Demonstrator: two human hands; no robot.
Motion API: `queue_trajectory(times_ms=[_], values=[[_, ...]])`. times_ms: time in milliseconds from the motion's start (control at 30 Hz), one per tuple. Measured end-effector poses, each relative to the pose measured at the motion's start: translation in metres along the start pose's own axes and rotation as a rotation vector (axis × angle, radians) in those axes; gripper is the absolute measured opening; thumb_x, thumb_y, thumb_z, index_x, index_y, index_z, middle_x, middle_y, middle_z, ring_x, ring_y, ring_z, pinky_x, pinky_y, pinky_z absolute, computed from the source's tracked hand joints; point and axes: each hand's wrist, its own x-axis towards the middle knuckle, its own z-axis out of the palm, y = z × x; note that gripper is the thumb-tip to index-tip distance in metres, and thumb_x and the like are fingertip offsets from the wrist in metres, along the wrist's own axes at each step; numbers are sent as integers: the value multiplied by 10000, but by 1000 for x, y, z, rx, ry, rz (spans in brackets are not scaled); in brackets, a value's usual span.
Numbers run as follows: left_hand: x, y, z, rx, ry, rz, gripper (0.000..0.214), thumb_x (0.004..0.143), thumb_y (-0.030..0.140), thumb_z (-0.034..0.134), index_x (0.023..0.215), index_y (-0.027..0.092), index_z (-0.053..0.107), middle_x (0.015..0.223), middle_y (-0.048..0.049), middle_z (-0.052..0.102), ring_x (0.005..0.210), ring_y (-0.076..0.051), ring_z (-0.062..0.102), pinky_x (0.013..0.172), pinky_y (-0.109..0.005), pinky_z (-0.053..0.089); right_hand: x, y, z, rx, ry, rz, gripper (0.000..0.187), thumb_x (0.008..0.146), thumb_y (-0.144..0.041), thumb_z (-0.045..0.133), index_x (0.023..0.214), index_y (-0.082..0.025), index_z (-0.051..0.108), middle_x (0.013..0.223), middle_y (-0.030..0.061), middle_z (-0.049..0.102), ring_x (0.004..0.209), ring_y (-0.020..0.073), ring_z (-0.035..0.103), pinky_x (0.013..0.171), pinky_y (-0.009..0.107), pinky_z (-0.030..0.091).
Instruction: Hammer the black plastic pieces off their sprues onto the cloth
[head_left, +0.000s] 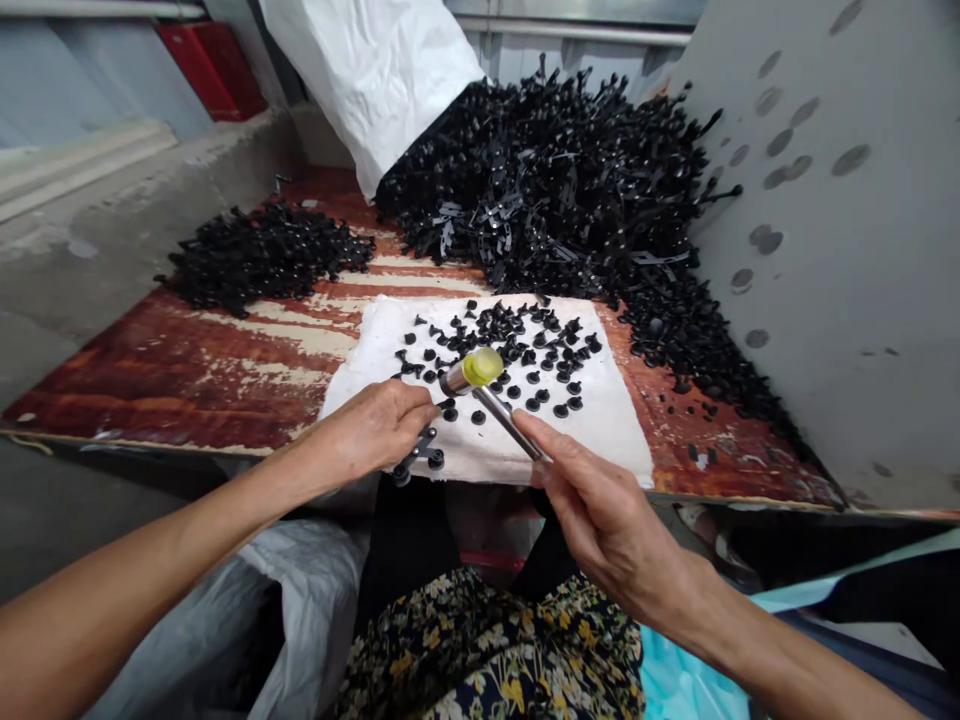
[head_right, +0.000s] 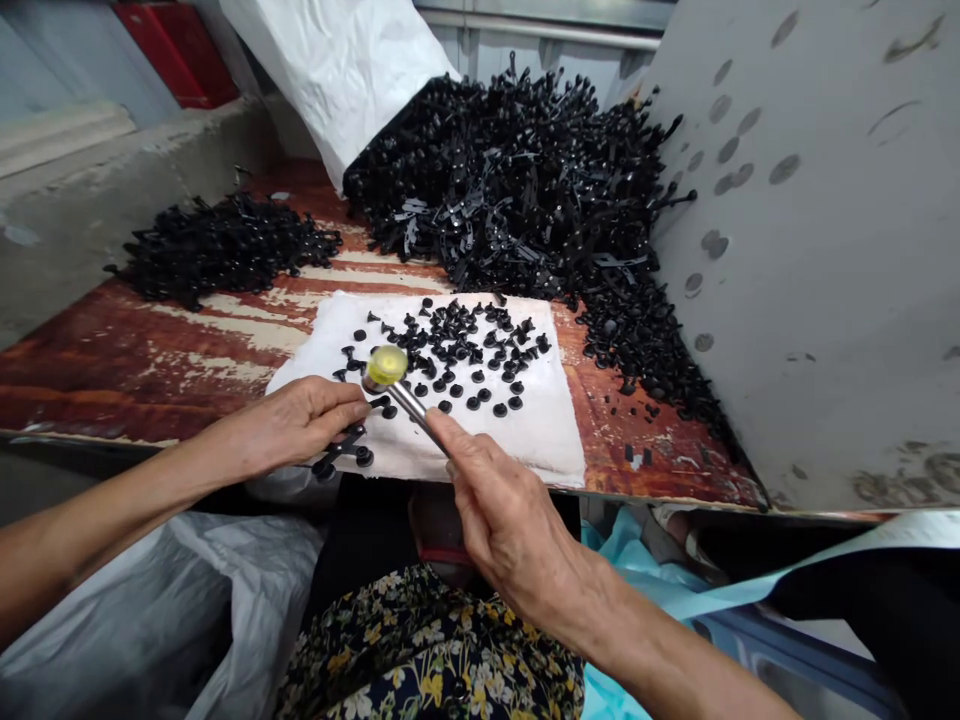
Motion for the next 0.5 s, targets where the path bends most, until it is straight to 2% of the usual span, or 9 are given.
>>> queue_trajectory(times_ms=[100,200,267,367,500], values=[[2,-3,-2,-83,-33,29,336,812,435,420,569,205,430,529,44,394,506,-101,359,488,-221,284,-8,8,6,74,26,152,531,974,-103,434,1486,-234,477,1189,101,718,1116,226,691,947,388,588],[5,-5,-5,-120,-58,56,345,804,443,445,560,200,427,525,48,396,508,-93,344,483,-207,288,-16,11,7,156,45,322,487,990,-167,442,1468,-241,496,963,66,726,900,194,720,861,372,600],[6,-6,-7,-132,-88,72,350,804,452,456,567,196,432,528,49,398,514,-91,338,488,-204,290,-21,12,9,204,51,397,468,993,-207,457,1457,-237,507,839,38,691,770,172,693,768,337,600],[6,-7,-10,-133,-112,94,352,814,463,458,585,196,439,539,50,389,525,-94,340,503,-209,295,-28,14,12,266,74,468,451,993,-247,473,1441,-234,522,764,19,644,689,157,645,640,279,566],[7,-10,-11,-121,-126,126,346,830,453,451,594,199,447,554,44,389,544,-104,354,528,-223,305,-34,20,15,320,88,506,448,997,-278,473,1441,-234,518,765,16,622,613,132,580,529,232,496]])
